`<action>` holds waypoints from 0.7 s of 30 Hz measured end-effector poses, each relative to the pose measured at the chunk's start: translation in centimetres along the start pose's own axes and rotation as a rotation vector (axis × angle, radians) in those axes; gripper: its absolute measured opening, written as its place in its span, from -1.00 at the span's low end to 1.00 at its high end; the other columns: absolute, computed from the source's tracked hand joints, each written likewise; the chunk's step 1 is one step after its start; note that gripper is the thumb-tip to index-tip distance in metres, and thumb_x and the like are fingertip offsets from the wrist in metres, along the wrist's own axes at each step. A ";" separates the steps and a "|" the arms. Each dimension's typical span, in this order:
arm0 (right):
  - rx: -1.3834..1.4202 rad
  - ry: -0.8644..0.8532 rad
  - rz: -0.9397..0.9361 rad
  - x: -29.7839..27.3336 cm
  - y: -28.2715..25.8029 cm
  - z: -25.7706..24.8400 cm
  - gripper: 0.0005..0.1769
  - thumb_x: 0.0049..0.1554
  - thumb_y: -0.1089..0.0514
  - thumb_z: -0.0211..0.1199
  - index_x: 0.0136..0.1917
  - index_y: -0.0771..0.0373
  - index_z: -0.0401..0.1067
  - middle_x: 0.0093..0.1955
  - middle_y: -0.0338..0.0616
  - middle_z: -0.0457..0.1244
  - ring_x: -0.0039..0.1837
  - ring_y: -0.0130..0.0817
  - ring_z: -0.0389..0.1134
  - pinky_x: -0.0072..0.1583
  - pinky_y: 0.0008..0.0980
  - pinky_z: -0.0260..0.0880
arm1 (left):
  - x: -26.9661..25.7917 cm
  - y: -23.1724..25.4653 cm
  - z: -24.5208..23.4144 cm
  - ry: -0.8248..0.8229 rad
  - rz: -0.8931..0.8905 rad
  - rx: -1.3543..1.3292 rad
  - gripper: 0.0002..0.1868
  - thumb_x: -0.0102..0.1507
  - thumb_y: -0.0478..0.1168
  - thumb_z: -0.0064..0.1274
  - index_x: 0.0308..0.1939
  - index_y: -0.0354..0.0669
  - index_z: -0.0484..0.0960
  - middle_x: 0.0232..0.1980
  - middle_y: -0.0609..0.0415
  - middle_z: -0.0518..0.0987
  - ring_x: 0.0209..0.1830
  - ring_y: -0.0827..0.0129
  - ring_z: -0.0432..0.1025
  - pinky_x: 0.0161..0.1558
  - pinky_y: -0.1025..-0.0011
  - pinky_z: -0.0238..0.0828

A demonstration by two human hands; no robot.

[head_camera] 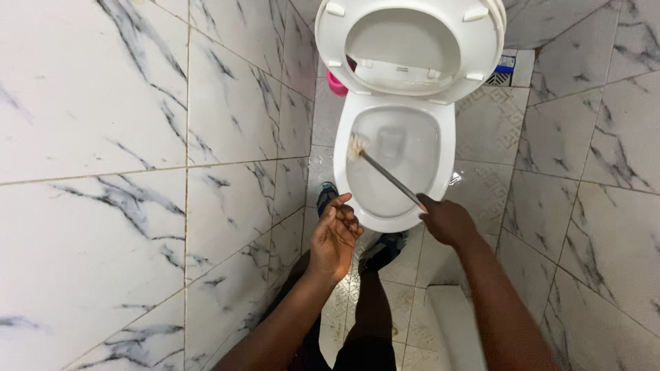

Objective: The person cleans a toilet bowl by scrubbing the inside of the bowl with a toilet brush while lifting and adjusting the toilet seat.

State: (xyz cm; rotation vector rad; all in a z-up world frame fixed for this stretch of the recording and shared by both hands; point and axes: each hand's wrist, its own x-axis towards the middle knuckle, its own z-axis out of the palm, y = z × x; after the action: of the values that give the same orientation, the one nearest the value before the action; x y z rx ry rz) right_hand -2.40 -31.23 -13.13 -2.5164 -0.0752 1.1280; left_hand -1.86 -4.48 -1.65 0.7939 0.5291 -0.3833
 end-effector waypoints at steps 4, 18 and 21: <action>0.005 -0.017 0.033 -1.0 -1.9 0.4 -0.35 0.29 -0.03 0.11 0.59 0.04 0.10 0.05 0.06 0.40 0.01 -0.08 0.47 0.07 -0.04 0.49 | -0.2 -0.5 0.8 -0.041 -0.014 -0.001 -0.51 0.39 0.00 -0.09 0.30 -0.22 0.42 -0.17 0.16 0.43 -0.20 0.45 0.35 -0.04 0.37 0.33; 0.029 -0.020 0.098 -3.3 -6.9 -0.3 -0.36 0.30 -0.01 0.11 0.59 0.12 0.10 -0.03 0.09 0.40 -0.02 -0.05 0.47 0.02 -0.03 0.49 | -0.7 2.2 2.3 -0.065 0.023 -0.019 -0.53 0.39 -0.02 -0.08 0.28 -0.23 0.45 -0.20 0.18 0.45 -0.23 0.45 0.37 -0.05 0.36 0.35; 0.043 -0.135 0.164 -5.1 -5.8 2.1 -0.43 0.30 0.03 0.09 0.55 0.06 0.17 -0.01 0.04 0.42 -0.02 -0.11 0.50 0.00 -0.07 0.51 | -0.5 3.6 2.5 -0.060 0.016 -0.029 -0.53 0.39 -0.02 -0.09 0.28 -0.22 0.45 -0.18 0.19 0.45 -0.20 0.48 0.37 -0.04 0.38 0.35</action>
State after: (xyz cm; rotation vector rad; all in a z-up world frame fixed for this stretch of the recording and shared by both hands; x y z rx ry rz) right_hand -6.82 -26.22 -8.67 -2.4424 0.1211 1.3480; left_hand 0.27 -3.97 2.12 0.7562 0.4709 -0.3826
